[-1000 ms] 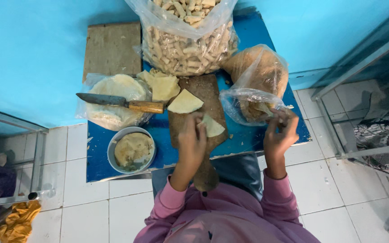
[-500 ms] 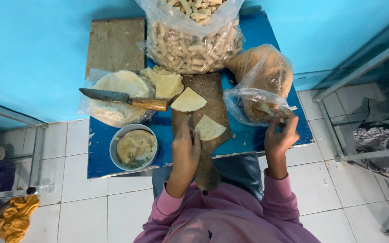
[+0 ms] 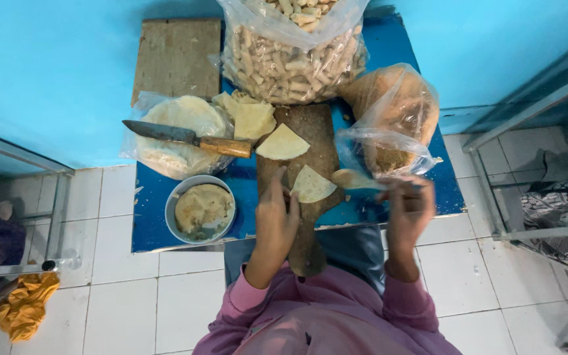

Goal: The person sits at a small blue table and folds pieces of dough by hand, pressing each folded piece closed and placing it on a wooden board. They work through dough pieces one at a time, occasionally reaching into a plastic bag, and a stack of folded dough pieces accumulates on the board.

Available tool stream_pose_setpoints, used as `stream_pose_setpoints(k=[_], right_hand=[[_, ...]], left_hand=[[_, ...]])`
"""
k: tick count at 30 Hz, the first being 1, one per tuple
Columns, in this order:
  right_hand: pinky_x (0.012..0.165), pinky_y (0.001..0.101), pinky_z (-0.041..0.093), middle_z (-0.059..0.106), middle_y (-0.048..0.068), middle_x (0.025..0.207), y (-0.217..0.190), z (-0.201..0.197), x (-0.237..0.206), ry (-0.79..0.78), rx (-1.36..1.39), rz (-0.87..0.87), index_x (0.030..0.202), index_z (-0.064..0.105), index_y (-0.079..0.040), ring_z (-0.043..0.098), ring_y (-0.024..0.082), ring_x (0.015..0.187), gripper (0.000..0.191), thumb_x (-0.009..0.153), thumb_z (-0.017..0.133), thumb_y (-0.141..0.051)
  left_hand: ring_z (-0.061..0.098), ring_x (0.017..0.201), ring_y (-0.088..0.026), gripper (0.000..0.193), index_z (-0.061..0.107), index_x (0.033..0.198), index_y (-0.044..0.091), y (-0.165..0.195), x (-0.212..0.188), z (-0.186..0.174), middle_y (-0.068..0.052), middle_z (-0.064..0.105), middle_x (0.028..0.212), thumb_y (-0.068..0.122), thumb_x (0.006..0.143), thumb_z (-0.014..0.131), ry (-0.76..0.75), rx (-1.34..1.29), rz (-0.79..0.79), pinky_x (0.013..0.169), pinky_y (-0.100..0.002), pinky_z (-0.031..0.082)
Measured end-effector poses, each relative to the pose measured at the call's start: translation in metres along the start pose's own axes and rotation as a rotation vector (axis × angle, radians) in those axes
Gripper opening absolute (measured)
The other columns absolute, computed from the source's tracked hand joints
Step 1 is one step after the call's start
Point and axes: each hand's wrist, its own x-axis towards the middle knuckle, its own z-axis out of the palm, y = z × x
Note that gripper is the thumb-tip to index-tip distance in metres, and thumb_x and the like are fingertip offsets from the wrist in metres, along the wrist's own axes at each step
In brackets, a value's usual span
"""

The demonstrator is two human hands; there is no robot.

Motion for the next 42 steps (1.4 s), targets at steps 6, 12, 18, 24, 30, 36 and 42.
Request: stream_pose_setpoints(k=[6,12,18,24,30,36,42], right_hand=[[0.078,0.0344,0.060,0.074,0.020,0.109,0.023,0.031,-0.029,-0.233,-0.173,-0.360,0.119,0.051,-0.003,0.072,0.020,0.086,0.021,0.103,0.056,0.010],[0.084,0.0429,0.061,0.070,0.022,0.121,0.033,0.011,-0.031,-0.535,-0.334,-0.780,0.124,0.046,-0.008,0.073,0.037,0.102,0.036,0.095,0.052,0.012],[0.080,0.0401,0.064,0.067,0.017,0.110,0.034,-0.008,-0.012,-0.096,-0.408,-0.821,0.126,0.045,-0.002,0.072,0.028,0.096,0.032,0.101,0.052,0.017],[0.084,0.0411,0.060,0.068,0.021,0.116,0.017,-0.014,0.022,0.123,-0.732,-0.431,0.129,0.053,0.003,0.070,0.032,0.100,0.025,0.107,0.060,0.013],[0.093,0.0486,0.051,0.066,0.019,0.120,-0.014,0.024,0.007,-0.007,-1.064,-0.605,0.128,0.060,-0.001,0.062,0.039,0.110,0.046,0.084,0.076,-0.004],[0.083,0.0398,0.053,0.068,0.016,0.106,-0.023,0.061,-0.016,-0.262,-0.707,-0.338,0.125,0.065,-0.002,0.063,0.032,0.096,0.046,0.083,0.084,-0.007],[0.073,0.0344,0.055,0.068,0.011,0.091,-0.015,0.070,-0.009,-0.205,-0.567,-0.194,0.132,0.060,0.001,0.069,0.026,0.081,0.055,0.082,0.082,-0.004]], left_hand=[[0.066,0.071,-0.025,0.049,0.053,0.137,-0.001,-0.005,0.003,0.005,-0.014,0.064,0.083,-0.001,0.090,0.069,0.043,-0.133,0.006,0.066,-0.037,0.054],[0.067,0.073,-0.023,0.044,0.054,0.134,-0.001,-0.006,0.003,0.006,-0.012,0.065,0.085,-0.002,0.092,0.069,0.045,-0.156,0.023,0.066,-0.034,0.055],[0.066,0.080,-0.033,0.013,0.064,0.103,0.001,-0.008,0.003,0.009,-0.016,0.063,0.092,0.002,0.092,0.070,0.017,-0.045,0.067,0.070,-0.042,0.052],[0.064,0.093,-0.039,0.010,0.065,0.104,-0.001,-0.007,0.002,0.016,-0.019,0.062,0.101,0.002,0.095,0.066,0.017,0.007,0.174,0.078,-0.046,0.051],[0.065,0.096,-0.039,0.013,0.069,0.107,-0.003,-0.004,-0.001,0.014,-0.019,0.064,0.106,0.000,0.095,0.066,-0.055,-0.058,0.184,0.083,-0.045,0.053],[0.065,0.103,-0.039,0.024,0.070,0.111,-0.003,-0.010,-0.004,0.014,-0.019,0.065,0.111,-0.006,0.088,0.064,-0.078,-0.059,0.189,0.088,-0.044,0.053],[0.064,0.102,-0.037,0.022,0.071,0.110,-0.004,-0.011,-0.003,0.014,-0.019,0.064,0.108,-0.006,0.088,0.066,-0.090,-0.036,0.206,0.089,-0.044,0.052]])
